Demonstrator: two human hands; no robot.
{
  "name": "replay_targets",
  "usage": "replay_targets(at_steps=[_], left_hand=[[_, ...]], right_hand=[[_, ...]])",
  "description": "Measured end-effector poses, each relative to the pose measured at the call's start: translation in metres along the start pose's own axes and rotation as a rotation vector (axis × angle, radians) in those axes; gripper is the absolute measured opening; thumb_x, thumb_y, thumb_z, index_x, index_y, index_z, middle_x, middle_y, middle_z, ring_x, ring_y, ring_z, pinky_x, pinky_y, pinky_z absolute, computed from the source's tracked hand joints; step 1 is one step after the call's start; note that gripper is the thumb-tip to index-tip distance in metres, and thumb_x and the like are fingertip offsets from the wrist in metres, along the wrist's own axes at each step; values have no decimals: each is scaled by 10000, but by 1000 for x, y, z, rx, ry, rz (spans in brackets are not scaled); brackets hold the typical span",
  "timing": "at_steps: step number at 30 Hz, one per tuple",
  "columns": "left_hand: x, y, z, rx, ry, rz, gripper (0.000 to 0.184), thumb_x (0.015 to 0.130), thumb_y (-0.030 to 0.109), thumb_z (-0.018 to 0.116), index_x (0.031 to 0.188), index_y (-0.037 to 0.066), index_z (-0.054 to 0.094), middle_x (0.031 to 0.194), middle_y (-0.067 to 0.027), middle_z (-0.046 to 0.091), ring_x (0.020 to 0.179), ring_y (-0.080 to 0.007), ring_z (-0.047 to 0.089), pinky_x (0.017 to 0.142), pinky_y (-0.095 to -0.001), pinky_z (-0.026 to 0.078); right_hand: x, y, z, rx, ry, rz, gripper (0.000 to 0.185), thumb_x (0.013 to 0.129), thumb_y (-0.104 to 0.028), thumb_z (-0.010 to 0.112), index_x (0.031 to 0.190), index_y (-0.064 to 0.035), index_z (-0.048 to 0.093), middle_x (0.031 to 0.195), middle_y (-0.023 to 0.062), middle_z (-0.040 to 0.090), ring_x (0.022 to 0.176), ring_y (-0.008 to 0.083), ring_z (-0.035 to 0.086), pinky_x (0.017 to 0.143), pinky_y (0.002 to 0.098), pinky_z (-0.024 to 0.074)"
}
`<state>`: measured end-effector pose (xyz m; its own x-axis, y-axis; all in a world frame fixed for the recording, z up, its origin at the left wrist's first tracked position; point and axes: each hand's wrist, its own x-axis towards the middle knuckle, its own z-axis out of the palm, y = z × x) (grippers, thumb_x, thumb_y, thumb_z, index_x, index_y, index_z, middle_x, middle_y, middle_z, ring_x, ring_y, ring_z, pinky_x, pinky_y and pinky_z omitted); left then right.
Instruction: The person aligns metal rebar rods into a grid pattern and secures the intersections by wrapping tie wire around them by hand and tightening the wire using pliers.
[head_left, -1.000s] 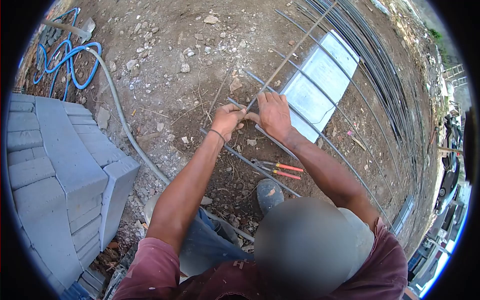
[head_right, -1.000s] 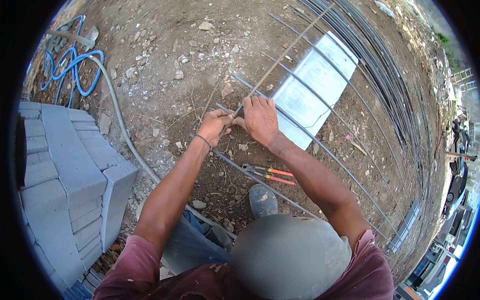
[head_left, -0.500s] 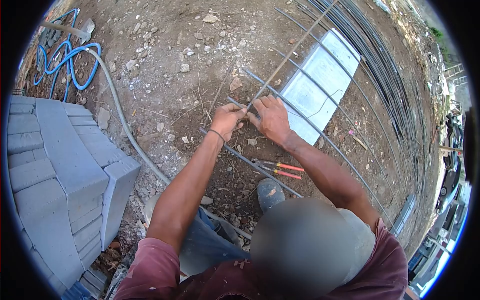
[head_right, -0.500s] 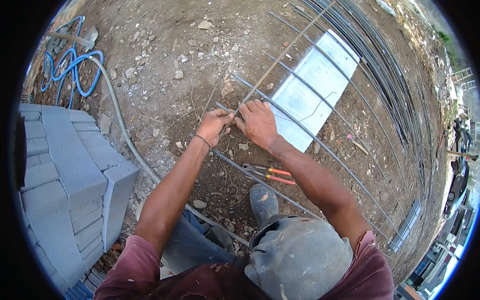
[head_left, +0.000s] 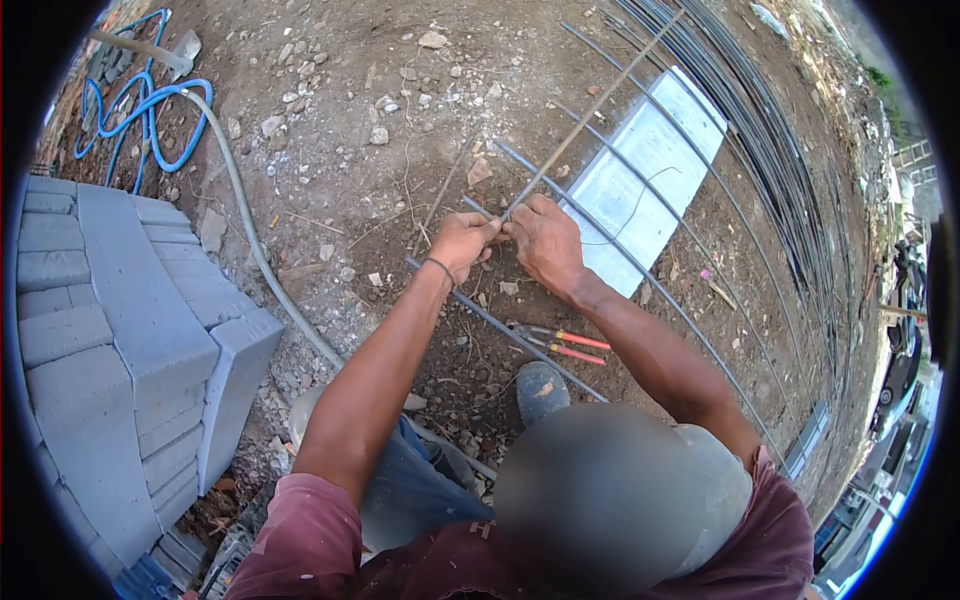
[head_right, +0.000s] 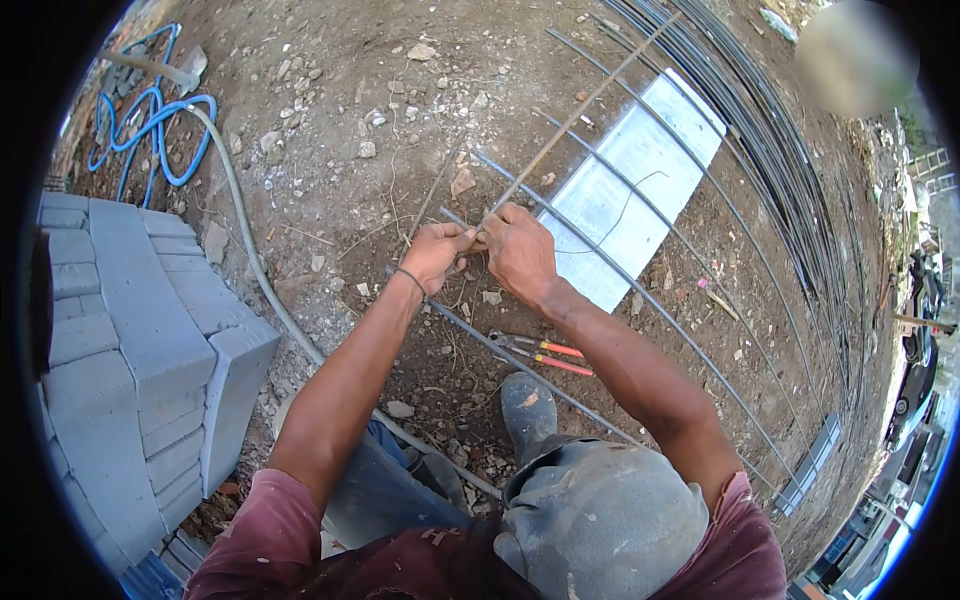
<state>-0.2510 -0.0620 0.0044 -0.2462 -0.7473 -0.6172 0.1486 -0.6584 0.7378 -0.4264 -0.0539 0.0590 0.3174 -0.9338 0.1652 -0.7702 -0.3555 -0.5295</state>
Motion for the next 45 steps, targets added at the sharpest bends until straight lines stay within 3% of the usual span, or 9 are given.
replay_targets(at_steps=[8, 10, 13, 17, 25, 28, 33, 40, 45], left_hand=[[-5, 11, 5, -49, 41, -85, 67, 990, 78, 673, 1012, 21, 700, 909, -48, 727, 814, -98, 667, 566, -226, 448], [-8, 10, 6, -82, 44, -71, 51, 988, 61, 662, 997, 22, 693, 911, -55, 726, 764, -102, 660, 556, -226, 452], [2, -3, 2, -59, 31, -22, 41, 979, 29, 651, 989, 21, 690, 902, -60, 723, 737, -110, 658, 557, -231, 455], [4, -6, 1, -12, 64, -3, 46, 970, 6, 641, 976, 5, 687, 892, -66, 722, 761, -126, 680, 553, -237, 455], [10, -10, -2, -87, 55, -75, 61, 960, 9, 642, 981, -22, 691, 863, -93, 735, 712, -147, 702, 564, -225, 540], [8, -7, -9, -248, 5, -157, 74, 956, 8, 646, 1012, 3, 694, 896, -83, 743, 736, -154, 708, 605, -244, 564], [13, -13, -29, -353, -114, -225, 96, 968, 38, 638, 1056, 24, 673, 969, -75, 733, 812, -157, 704, 683, -323, 585], [24, -20, -41, -466, -187, -368, 199, 936, 32, 641, 1134, 52, 638, 1073, -73, 713, 939, -186, 684, 786, -377, 559], [19, -16, -46, -558, -223, -354, 216, 958, 109, 617, 1160, 35, 629, 1070, -84, 714, 949, -220, 692, 785, -420, 563]], right_hand=[[40, -1, -3, -97, 59, -273, 134, 756, -151, 739, 817, -91, 636, 895, 100, 655, 878, 327, 623, 791, 459, 425], [51, 6, 4, -64, -241, 4, 153, 740, -181, 752, 838, -96, 670, 840, 102, 675, 903, 329, 623, 791, 482, 406], [55, 6, 19, -129, -257, 63, 206, 698, -231, 787, 839, -106, 703, 783, 111, 684, 924, 319, 624, 796, 467, 383], [51, -2, 26, -25, 65, 30, 194, 669, -237, 791, 803, -109, 732, 737, 122, 683, 905, 320, 625, 811, 457, 365], [63, 8, 25, -262, -403, -35, 178, 732, -274, 715, 704, -105, 762, 798, 160, 719, 922, 354, 623, 784, 515, 362], [73, -25, -3, -262, -599, 156, 285, 799, -333, 710, 875, -72, 796, 964, 183, 755, 1016, 379, 619, 870, 548, 375], [67, -35, 14, -301, -553, 195, 327, 796, -316, 689, 960, -48, 777, 996, 178, 755, 1066, 378, 603, 923, 564, 361], [47, -29, 26, -209, -260, 115, 210, 779, -228, 650, 812, -44, 746, 895, 188, 729, 1009, 374, 593, 964, 559, 300], [45, -25, 30, -215, -256, 88, 210, 789, -228, 652, 816, -42, 744, 899, 189, 724, 1040, 377, 585, 979, 571, 291]])
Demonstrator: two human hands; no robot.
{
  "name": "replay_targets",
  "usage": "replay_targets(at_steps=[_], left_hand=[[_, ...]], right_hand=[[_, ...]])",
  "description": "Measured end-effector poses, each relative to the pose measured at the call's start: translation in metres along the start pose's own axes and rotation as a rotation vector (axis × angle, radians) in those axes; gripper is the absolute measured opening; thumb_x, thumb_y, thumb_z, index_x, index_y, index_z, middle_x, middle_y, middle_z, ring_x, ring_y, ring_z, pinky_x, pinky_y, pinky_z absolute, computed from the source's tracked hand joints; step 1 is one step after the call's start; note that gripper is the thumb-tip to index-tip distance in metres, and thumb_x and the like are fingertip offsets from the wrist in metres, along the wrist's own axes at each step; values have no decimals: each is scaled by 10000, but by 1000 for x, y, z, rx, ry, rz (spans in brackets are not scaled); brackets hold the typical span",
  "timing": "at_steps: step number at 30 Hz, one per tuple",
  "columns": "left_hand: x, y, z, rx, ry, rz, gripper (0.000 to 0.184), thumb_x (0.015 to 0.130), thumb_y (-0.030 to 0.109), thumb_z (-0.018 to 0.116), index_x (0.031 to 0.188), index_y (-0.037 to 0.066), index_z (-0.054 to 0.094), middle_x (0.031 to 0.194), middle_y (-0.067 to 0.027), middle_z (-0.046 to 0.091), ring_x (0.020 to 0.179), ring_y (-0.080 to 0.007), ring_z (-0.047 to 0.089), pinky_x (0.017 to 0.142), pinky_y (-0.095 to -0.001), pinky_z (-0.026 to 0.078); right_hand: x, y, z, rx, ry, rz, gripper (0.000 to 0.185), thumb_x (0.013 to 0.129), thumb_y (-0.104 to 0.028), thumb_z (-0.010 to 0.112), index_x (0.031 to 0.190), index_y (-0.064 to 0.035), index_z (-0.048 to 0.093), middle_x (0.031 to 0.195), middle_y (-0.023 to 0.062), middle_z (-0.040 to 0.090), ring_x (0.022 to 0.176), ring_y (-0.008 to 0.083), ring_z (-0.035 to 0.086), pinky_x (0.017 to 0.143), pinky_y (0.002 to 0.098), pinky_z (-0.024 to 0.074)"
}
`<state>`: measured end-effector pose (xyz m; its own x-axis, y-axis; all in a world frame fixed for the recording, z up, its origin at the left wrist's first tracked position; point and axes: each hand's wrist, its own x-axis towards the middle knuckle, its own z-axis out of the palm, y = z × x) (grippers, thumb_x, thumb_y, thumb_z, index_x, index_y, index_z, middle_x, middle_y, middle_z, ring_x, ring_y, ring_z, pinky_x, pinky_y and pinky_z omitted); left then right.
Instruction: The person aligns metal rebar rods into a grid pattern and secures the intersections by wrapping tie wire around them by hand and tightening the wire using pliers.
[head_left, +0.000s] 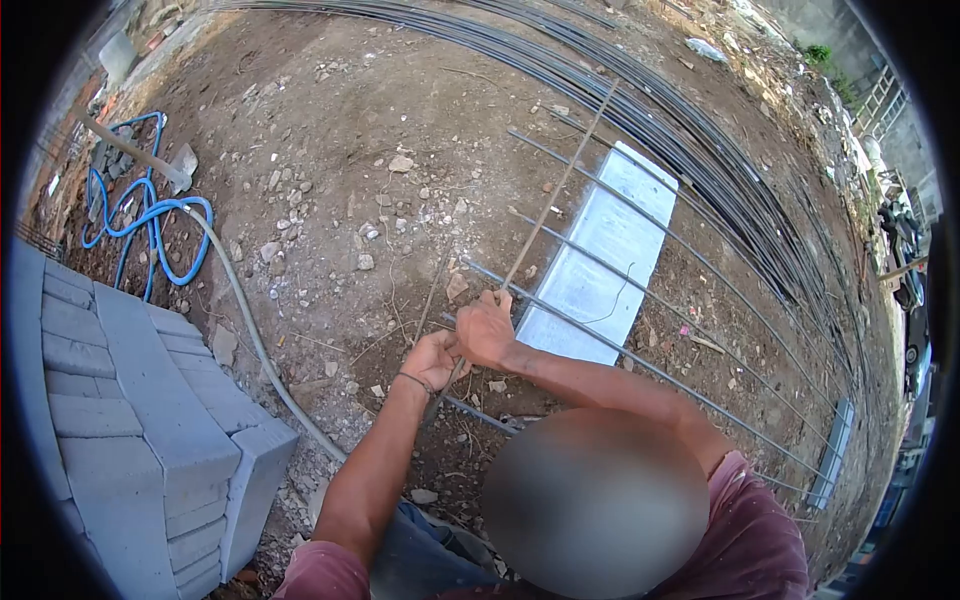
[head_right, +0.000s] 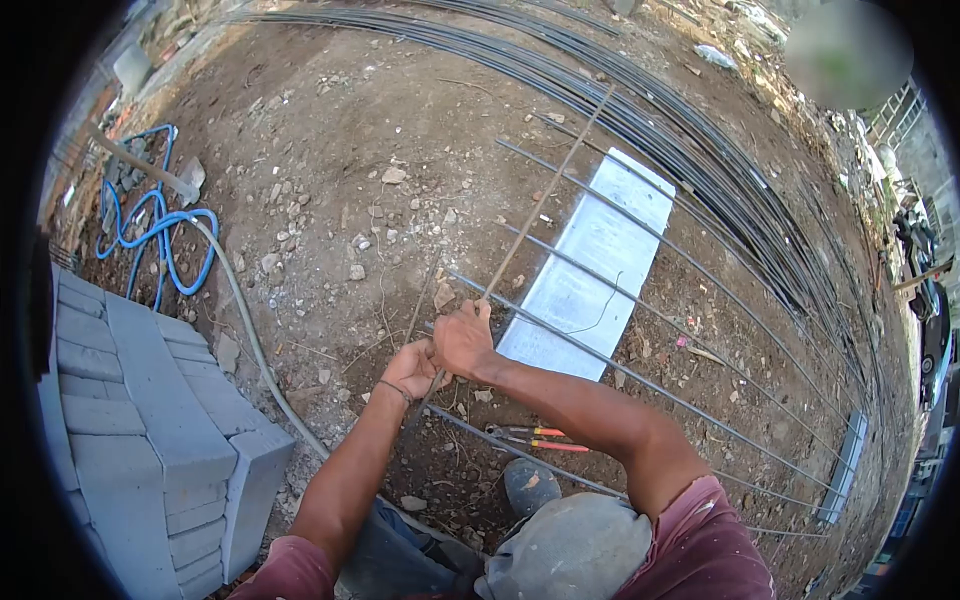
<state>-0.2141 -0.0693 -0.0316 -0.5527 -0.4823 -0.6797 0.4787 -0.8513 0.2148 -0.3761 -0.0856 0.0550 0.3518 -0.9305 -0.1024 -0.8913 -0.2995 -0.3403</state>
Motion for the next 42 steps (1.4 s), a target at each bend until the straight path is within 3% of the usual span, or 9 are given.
replay_targets(at_steps=[3, 12, 17, 20, 26, 28, 34, 39, 42], left_hand=[[-8, -4, 14, -64, 53, 74, 203, 1050, 158, 501, 1132, 32, 638, 1030, -100, 716, 910, -216, 708, 730, -410, 570], [5, -18, 30, 392, 391, 341, 133, 1004, 39, 566, 1005, -65, 650, 918, -151, 711, 754, -239, 710, 620, -398, 574], [-1, -20, 45, 354, 411, 398, 142, 998, 34, 571, 1001, -72, 665, 956, -168, 721, 813, -269, 729, 685, -406, 593], [-7, -16, 49, 322, 365, 393, 213, 1011, 146, 578, 1031, -55, 646, 991, -166, 711, 927, -286, 715, 791, -407, 580], [-34, -4, 59, 76, 299, 339, 461, 1001, 440, 528, 1124, 1, 596, 1037, -180, 670, 1017, -287, 657, 962, -402, 505], [-39, -3, 62, 81, 301, 349, 475, 1001, 451, 523, 1125, -1, 600, 1043, -188, 674, 1014, -285, 655, 971, -401, 500], [-41, 8, 50, 46, 226, 206, 545, 1006, 485, 503, 1164, -26, 607, 1138, -197, 687, 1040, -275, 645, 986, -386, 492], [-24, 2, 58, 115, 353, 251, 497, 1040, 469, 528, 1176, 1, 627, 1108, -160, 713, 1045, -243, 643, 966, -348, 497], [-20, -4, 51, 300, 97, 234, 398, 1072, 409, 534, 1166, 36, 638, 1020, -109, 720, 983, -193, 651, 869, -337, 527]], right_hand=[[-2, 3, 5, -34, 23, -7, 200, 779, -218, 656, 813, -39, 738, 906, 210, 721, 1046, 383, 585, 1001, 583, 285], [-6, 17, 8, 94, 85, -90, 142, 789, -166, 649, 754, -45, 717, 861, 199, 701, 1037, 375, 593, 1010, 573, 276], [-25, 32, 0, 210, 191, -298, 370, 842, -88, 648, 1197, -18, 568, 1066, 180, 563, 1119, 367, 545, 1060, 530, 302], [-33, 34, -7, 239, 105, -356, 451, 752, -67, 623, 1196, -17, 566, 1075, 163, 548, 1152, 368, 531, 1154, 566, 241], [-29, 33, -13, 300, 64, -343, 340, 786, -129, 719, 1110, -67, 637, 1012, 144, 585, 1112, 349, 570, 1160, 552, 256], [-30, 29, -8, 300, 126, -269, 182, 803, -159, 723, 952, -66, 671, 940, 122, 588, 1057, 330, 598, 1139, 552, 276], [-25, 23, 1, 212, 156, -198, 63, 832, -111, 714, 858, -64, 680, 950, 118, 602, 1012, 321, 601, 1111, 540, 327], [-32, 15, 4, 233, 326, -268, 159, 814, -81, 702, 939, 0, 648, 980, 177, 563, 1059, 381, 546, 1045, 531, 395], [-36, 11, -1, 176, 271, -243, 308, 750, -82, 739, 1011, 47, 639, 1056, 215, 560, 1121, 408, 505, 1067, 546, 401]])
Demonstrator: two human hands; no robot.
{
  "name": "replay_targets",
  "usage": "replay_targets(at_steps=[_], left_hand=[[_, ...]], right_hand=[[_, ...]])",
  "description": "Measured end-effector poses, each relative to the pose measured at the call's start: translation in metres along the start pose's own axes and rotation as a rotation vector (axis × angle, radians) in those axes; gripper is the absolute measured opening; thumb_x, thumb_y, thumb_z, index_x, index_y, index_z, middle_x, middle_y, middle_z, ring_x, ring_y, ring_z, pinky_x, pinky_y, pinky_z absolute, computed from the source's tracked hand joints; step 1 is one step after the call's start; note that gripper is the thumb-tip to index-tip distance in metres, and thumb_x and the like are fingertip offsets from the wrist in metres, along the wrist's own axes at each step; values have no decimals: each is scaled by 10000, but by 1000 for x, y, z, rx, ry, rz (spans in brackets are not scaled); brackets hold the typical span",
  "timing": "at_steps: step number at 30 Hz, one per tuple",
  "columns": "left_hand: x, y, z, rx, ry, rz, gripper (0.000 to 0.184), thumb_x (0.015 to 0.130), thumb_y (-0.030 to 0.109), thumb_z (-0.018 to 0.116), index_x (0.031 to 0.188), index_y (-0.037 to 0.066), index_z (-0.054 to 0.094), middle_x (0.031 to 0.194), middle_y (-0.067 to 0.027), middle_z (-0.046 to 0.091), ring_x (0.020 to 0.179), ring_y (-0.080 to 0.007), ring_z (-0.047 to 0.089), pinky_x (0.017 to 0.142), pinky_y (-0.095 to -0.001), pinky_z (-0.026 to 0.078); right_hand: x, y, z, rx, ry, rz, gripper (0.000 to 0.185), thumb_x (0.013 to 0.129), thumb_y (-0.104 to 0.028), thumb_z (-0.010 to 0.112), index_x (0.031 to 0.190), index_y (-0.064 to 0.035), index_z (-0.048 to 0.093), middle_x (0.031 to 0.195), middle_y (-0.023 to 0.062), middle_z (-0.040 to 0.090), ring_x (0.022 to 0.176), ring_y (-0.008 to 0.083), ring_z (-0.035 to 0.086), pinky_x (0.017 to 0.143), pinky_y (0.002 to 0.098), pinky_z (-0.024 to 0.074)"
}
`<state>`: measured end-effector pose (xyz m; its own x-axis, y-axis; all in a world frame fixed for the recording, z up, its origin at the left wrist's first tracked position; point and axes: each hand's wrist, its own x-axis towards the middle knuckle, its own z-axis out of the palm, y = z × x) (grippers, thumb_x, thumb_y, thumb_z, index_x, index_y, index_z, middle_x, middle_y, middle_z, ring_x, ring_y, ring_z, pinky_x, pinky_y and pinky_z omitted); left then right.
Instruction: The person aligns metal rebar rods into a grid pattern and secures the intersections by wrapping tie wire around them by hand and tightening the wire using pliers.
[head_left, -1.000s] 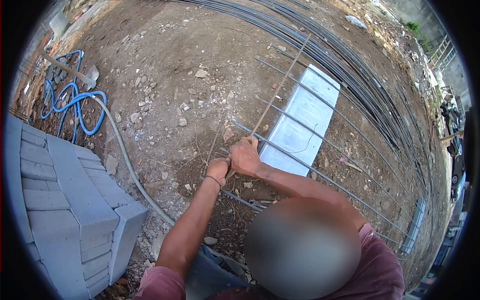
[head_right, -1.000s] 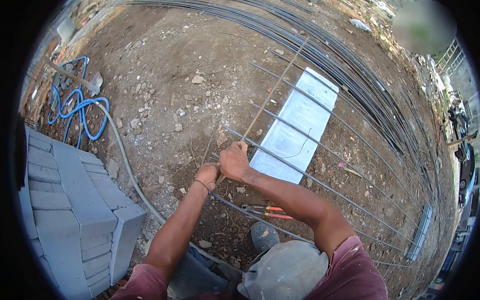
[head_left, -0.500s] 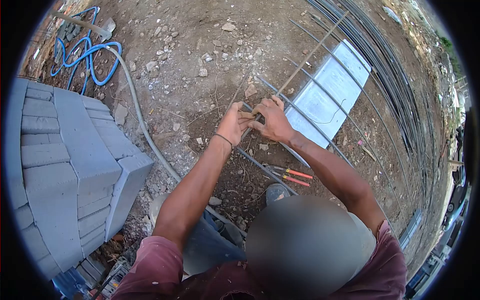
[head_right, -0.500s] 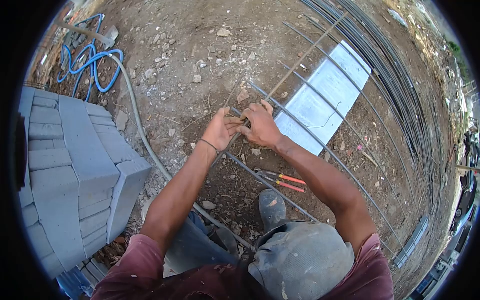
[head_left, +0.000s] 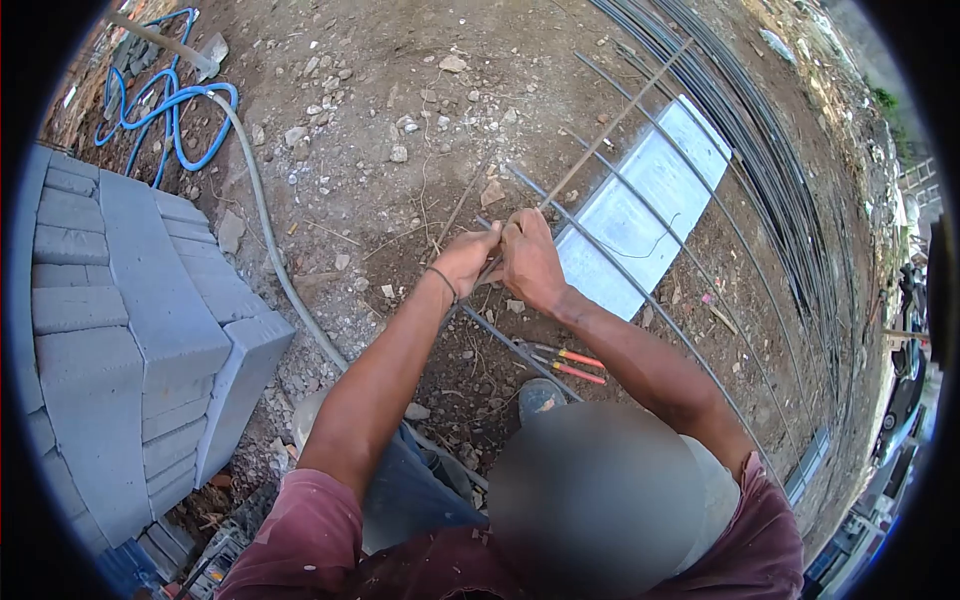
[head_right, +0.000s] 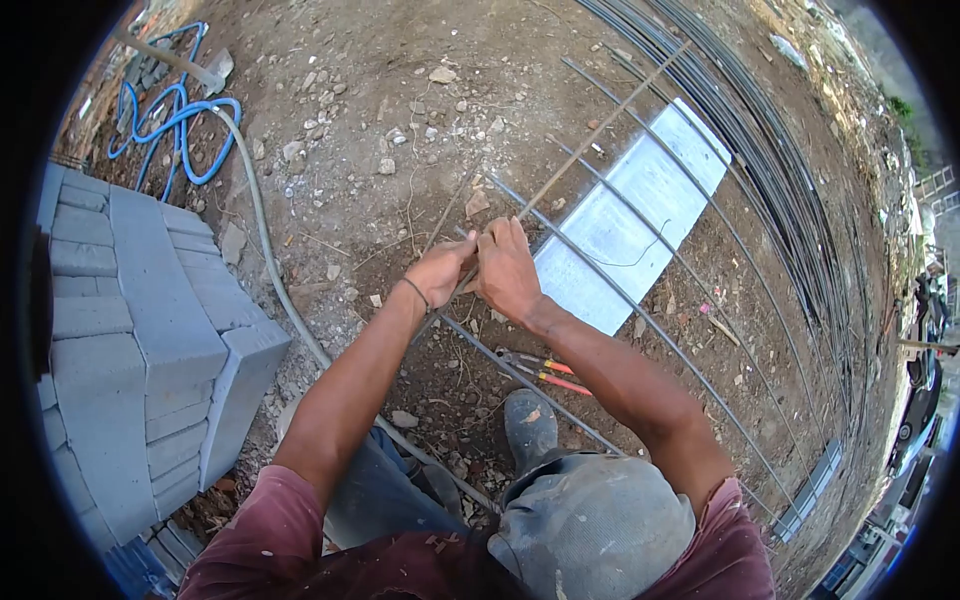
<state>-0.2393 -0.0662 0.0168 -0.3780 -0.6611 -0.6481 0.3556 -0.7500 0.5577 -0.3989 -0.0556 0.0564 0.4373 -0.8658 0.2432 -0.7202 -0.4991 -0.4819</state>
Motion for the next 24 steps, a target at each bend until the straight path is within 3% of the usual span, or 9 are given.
replay_targets(at_steps=[2, 3, 7, 11, 14, 16, 18, 21, 24], left_hand=[[12, -9, -13, 70, -42, -18, 315, 1093, 353, 513, 1147, 74, 648, 950, -51, 705, 832, -145, 655, 687, -310, 535], [7, -9, -9, 51, 19, -35, 255, 1077, 322, 557, 1085, 93, 668, 872, 0, 687, 662, -103, 624, 513, -247, 453], [3, -7, 2, 93, 108, -43, 210, 1029, 263, 657, 1042, 61, 712, 836, 2, 702, 583, -59, 625, 416, -187, 411], [6, -6, 8, 85, 125, 11, 216, 1023, 260, 667, 1031, 52, 724, 833, -7, 705, 556, -66, 601, 418, -210, 407], [2, -8, 9, 179, 190, 5, 191, 1014, 252, 681, 1058, 71, 726, 891, 0, 720, 582, -52, 580, 450, -206, 404], [5, -10, 6, 239, 175, 7, 213, 1006, 261, 697, 1015, 52, 738, 865, 2, 714, 558, -60, 554, 446, -231, 406], [7, -12, 9, 212, 211, 36, 218, 1004, 261, 700, 1012, 47, 739, 844, 3, 706, 551, -63, 542, 443, -238, 398], [8, -12, 11, 218, 241, 47, 225, 1000, 260, 705, 1012, 37, 740, 796, 2, 689, 544, -66, 528, 438, -246, 388], [8, -13, 11, 231, 255, 49, 227, 987, 261, 719, 1000, 34, 737, 730, -16, 662, 519, -67, 518, 428, -252, 376]], right_hand=[[1, 2, -3, 59, -5, 72, 321, 706, -53, 769, 981, 42, 634, 1088, 222, 546, 1109, 421, 506, 1014, 510, 434], [1, 3, -4, 48, -4, 73, 321, 706, -53, 769, 981, 42, 634, 1088, 222, 546, 1109, 421, 506, 1014, 510, 434], [-1, 7, -5, 92, 14, 147, 411, 611, 9, 827, 953, 61, 603, 1108, 203, 534, 1032, 397, 557, 890, 448, 498], [2, 8, -12, 109, -16, 138, 359, 673, -35, 806, 964, 40, 609, 1099, 200, 535, 1078, 404, 544, 942, 483, 472], [8, 5, -33, -241, 45, 7, 357, 805, -156, 741, 1086, -1, 584, 1189, 215, 528, 1211, 426, 480, 1045, 576, 375], [5, 1, -48, -313, 53, -47, 366, 846, -151, 711, 1142, 4, 561, 1165, 219, 566, 1167, 420, 540, 1004, 548, 428], [-1, 14, -45, -185, -177, 189, 237, 901, -148, 651, 1080, -1, 600, 1000, 233, 647, 974, 431, 643, 860, 531, 502], [-1, 21, -40, -83, -254, 309, 152, 929, -149, 612, 965, -5, 643, 807, 243, 659, 774, 461, 659, 710, 542, 515], [-9, -8, -36, -29, -227, 246, 164, 930, -140, 594, 855, -8, 656, 752, 259, 647, 729, 482, 644, 676, 569, 497]])
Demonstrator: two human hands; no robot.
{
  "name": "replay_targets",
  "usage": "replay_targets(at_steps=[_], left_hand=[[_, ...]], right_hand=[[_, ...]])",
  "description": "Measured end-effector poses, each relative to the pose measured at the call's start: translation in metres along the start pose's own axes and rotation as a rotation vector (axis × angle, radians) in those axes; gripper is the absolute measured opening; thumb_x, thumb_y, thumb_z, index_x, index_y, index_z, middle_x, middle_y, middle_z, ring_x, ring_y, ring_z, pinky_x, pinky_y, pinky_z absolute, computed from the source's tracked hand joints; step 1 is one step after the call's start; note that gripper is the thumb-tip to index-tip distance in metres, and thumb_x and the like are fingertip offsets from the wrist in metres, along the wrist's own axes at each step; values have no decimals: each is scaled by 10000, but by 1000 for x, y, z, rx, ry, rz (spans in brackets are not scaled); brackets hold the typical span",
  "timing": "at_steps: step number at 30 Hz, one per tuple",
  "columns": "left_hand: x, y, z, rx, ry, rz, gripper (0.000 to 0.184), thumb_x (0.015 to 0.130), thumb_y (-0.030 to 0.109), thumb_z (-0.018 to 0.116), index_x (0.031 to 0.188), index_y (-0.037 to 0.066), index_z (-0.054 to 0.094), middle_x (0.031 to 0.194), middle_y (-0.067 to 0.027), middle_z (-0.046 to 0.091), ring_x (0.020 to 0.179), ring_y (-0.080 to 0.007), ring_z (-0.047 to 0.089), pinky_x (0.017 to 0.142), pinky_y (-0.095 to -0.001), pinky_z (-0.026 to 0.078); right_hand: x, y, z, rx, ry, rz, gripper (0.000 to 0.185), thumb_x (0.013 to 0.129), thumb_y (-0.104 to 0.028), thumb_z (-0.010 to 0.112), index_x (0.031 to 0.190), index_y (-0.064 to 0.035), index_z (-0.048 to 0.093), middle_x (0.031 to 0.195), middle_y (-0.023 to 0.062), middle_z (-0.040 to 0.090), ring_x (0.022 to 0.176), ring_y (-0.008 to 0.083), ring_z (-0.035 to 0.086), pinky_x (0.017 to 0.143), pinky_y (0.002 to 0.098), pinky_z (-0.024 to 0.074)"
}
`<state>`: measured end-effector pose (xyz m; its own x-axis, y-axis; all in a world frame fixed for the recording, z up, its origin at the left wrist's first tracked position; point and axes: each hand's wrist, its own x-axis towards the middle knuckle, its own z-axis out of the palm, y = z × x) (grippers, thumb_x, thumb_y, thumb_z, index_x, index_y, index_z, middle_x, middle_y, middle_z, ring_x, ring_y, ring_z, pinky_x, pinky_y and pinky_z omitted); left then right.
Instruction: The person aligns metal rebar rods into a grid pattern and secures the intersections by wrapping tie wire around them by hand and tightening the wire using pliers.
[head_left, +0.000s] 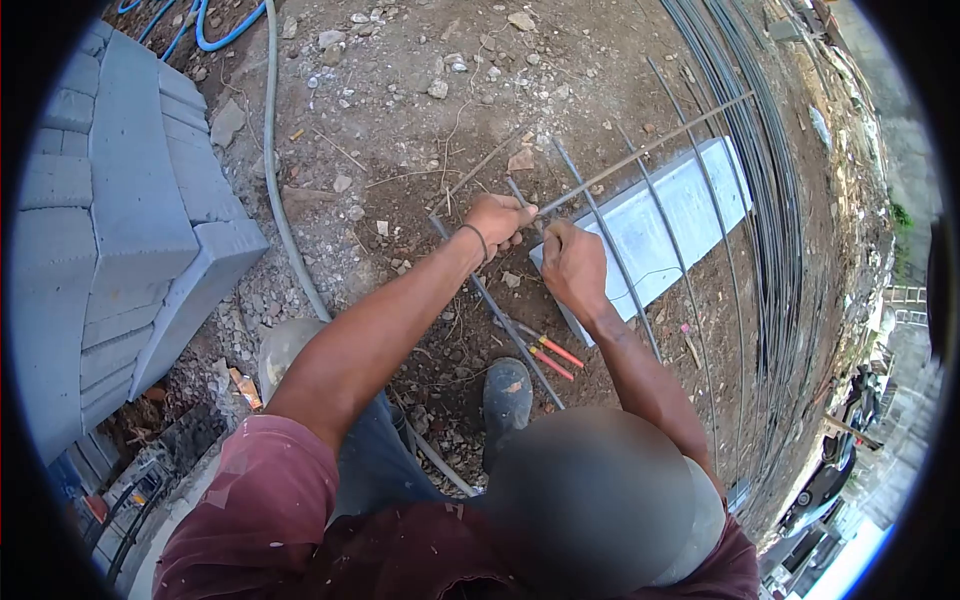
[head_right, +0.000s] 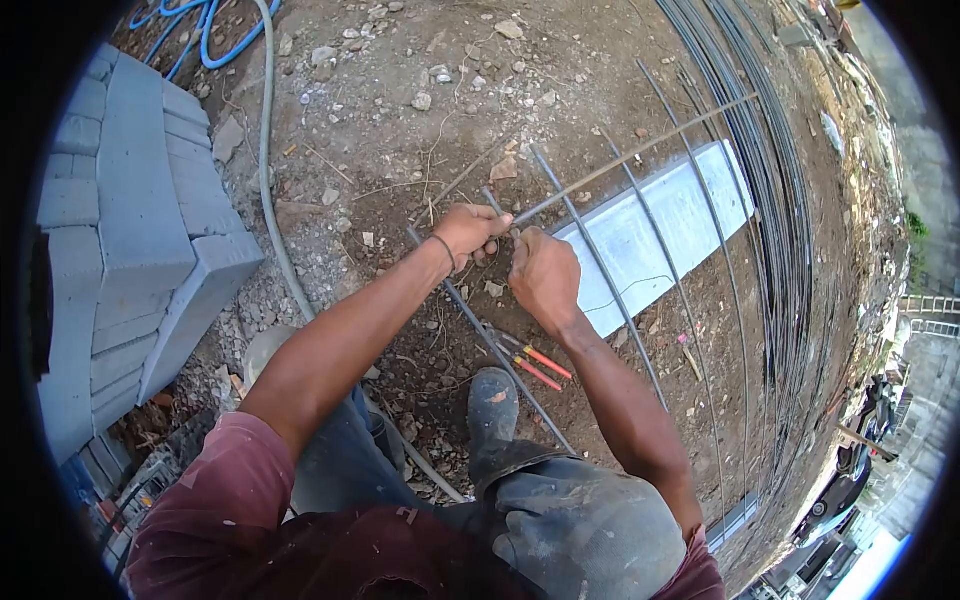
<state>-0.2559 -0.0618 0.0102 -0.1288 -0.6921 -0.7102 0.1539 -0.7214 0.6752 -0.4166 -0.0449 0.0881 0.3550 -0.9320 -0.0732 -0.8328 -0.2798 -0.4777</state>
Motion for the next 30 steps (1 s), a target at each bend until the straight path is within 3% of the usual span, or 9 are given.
replay_targets(at_steps=[8, 12, 14, 18, 22, 25, 26, 28, 30], left_hand=[[-5, 8, -3, 3, -27, -69, 197, 968, 257, 732, 948, 62, 748, 626, -30, 604, 434, -90, 462, 378, -273, 319], [-10, 13, -4, 8, -43, -85, 204, 971, 267, 728, 958, 64, 751, 620, -27, 593, 418, -91, 434, 376, -274, 308], [-14, 15, -6, 17, -33, -80, 211, 975, 274, 723, 970, 66, 754, 618, -26, 588, 415, -89, 430, 366, -278, 289], [-6, 8, -5, 1, -48, -83, 212, 974, 278, 725, 955, 68, 748, 620, -26, 592, 417, -86, 439, 351, -282, 271], [-16, 20, -5, 23, -30, -90, 206, 979, 256, 717, 919, 59, 731, 628, -25, 596, 430, -82, 455, 363, -266, 294], [-3, 11, -3, 16, -35, -83, 194, 982, 223, 713, 912, 43, 721, 652, -20, 607, 473, -78, 486, 386, -254, 324], [3, 2, -2, -7, -33, -61, 186, 983, 207, 711, 914, 34, 719, 668, -16, 614, 500, -76, 506, 397, -250, 336], [2, -1, -3, -3, -45, -86, 179, 980, 197, 715, 918, 29, 718, 684, -10, 614, 524, -75, 517, 400, -249, 339], [1, 0, -1, -8, -44, -87, 173, 977, 188, 719, 921, 25, 718, 700, -4, 615, 548, -74, 528, 404, -249, 341]], right_hand=[[69, -11, -34, -211, -257, -279, 100, 818, -102, 644, 819, -53, 731, 814, 231, 702, 807, 436, 688, 742, 525, 538], [95, 7, -25, -37, -232, -116, 72, 785, -111, 685, 790, -72, 746, 809, 215, 705, 823, 414, 699, 758, 502, 548], [92, 17, -22, -89, -68, -148, 57, 766, -121, 709, 784, -78, 742, 808, 208, 705, 837, 401, 705, 775, 495, 553], [67, 19, -26, -274, -76, -148, 63, 766, -126, 716, 787, -74, 743, 827, 196, 717, 836, 400, 708, 783, 493, 559], [41, 22, -13, -341, -326, -168, 104, 769, -126, 716, 822, -48, 761, 828, 207, 722, 775, 367, 713, 736, 473, 560], [45, 14, -19, 460, -526, 300, 183, 787, -21, 644, 894, 60, 768, 693, 125, 698, 656, 224, 679, 654, 334, 525], [49, 6, -35, 547, -661, 436, 151, 887, -43, 661, 928, 64, 759, 766, 104, 709, 710, 202, 686, 670, 307, 551], [36, 4, -48, 868, -732, 552, 245, 1019, -133, 606, 1132, 56, 712, 873, 140, 726, 777, 199, 699, 694, 326, 595], [9, 12, -56, 1121, -656, 696, 270, 1054, -155, 557, 1190, 47, 673, 908, 154, 725, 813, 205, 705, 713, 348, 611]])
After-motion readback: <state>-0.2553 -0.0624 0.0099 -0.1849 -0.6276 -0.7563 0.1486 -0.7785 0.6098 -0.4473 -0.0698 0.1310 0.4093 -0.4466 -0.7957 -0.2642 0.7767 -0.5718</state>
